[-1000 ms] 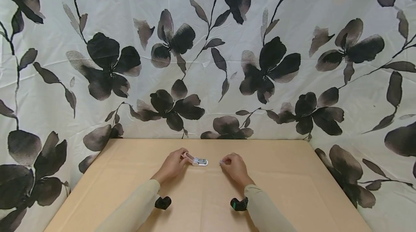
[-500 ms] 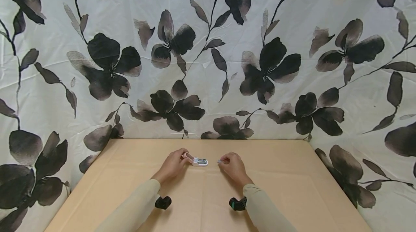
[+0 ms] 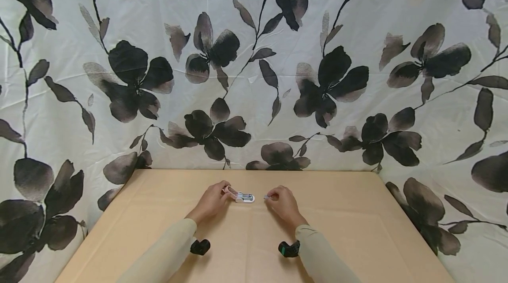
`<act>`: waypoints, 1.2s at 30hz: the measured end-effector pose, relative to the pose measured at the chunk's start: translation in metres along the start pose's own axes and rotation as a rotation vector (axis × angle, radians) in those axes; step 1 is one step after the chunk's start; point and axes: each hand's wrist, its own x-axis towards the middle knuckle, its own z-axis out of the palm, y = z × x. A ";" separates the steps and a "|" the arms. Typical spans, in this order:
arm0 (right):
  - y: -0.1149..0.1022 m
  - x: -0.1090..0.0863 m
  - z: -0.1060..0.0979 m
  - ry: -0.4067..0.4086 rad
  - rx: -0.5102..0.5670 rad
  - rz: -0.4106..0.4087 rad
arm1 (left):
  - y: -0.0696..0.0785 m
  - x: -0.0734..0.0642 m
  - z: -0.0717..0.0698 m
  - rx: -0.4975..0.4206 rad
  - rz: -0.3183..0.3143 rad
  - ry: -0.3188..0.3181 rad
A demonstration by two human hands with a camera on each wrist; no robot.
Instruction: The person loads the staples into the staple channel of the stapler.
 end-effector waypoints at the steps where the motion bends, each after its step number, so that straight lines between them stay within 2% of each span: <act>1: -0.001 0.000 0.000 -0.002 0.005 0.001 | 0.000 0.000 0.000 -0.003 0.000 0.000; 25: -0.012 -0.001 0.008 -0.003 0.015 -0.047 | -0.001 -0.002 -0.001 0.011 0.008 0.010; 36: -0.014 0.000 0.011 -0.011 0.046 -0.045 | 0.000 -0.005 -0.003 0.018 0.044 0.009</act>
